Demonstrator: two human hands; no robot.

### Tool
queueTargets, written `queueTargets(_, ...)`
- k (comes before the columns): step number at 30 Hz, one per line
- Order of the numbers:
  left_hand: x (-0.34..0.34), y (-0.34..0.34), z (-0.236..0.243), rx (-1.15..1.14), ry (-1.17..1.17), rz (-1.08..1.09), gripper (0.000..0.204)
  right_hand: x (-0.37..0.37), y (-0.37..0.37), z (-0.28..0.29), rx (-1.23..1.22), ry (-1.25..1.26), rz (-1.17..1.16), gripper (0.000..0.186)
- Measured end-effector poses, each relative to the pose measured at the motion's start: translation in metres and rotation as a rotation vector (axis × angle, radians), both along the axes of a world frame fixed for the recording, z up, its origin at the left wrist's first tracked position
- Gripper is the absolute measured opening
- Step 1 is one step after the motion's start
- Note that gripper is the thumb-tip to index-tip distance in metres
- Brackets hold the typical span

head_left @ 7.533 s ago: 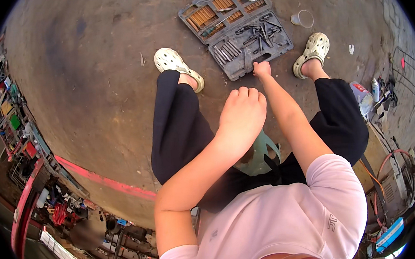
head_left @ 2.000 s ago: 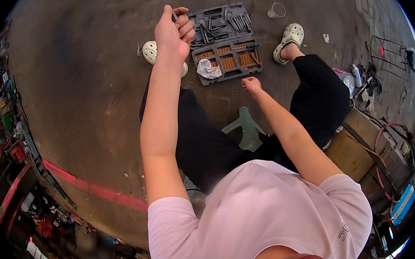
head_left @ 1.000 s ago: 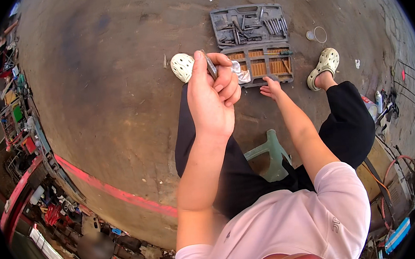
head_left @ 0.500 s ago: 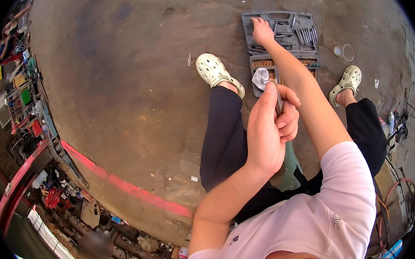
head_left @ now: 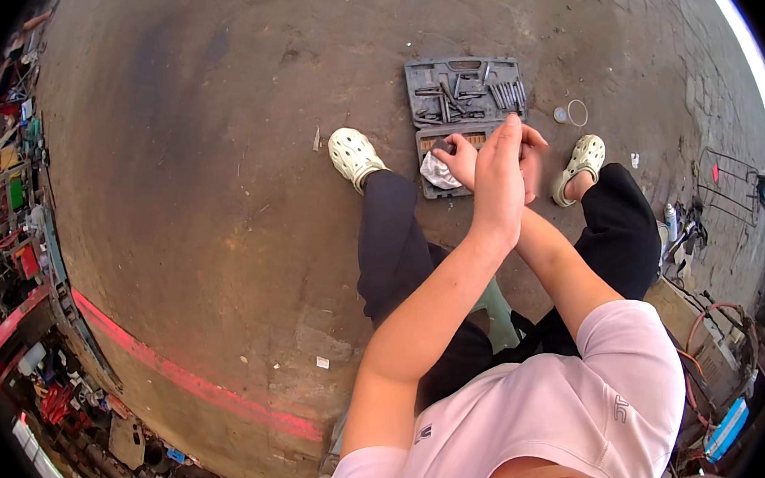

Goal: The person walks through a cluttered outdoor workshop area, picks up a green plastic stool, and sits down. They then pick up a small metal tool and a sharpening stone from a toolbox on the ground and begin sharpening the tool by hand.

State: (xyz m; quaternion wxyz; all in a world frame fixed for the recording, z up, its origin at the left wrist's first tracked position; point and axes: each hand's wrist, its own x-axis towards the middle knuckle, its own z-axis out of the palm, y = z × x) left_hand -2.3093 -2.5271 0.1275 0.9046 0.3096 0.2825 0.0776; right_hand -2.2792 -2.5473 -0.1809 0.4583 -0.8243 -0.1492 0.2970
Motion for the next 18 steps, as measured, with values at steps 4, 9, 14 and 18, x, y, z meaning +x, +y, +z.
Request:
queueTargets(4, 0.005, 0.005, -0.007, 0.246, -0.066, -0.093, 0.036, -0.098, -0.101, 0.000, 0.177, 0.091, -0.036, 0.034)
queueTargets(9, 0.011, 0.015, -0.020, 0.242, -0.027, -0.069, 0.035, -0.167, -0.194, 0.118, -0.114, 0.194, 0.025, 0.043)
queueTargets(14, 0.007, 0.040, -0.069, 0.394, 0.077, -0.062, 0.040, -0.160, -0.223, 0.171, -0.060, 0.076, 0.105, 0.047)
queueTargets(18, 0.006, 0.019, -0.108, 0.646, 0.153, -0.220, 0.045, -0.154, -0.266, 0.236, 0.011, 0.043, -0.074, 0.049)
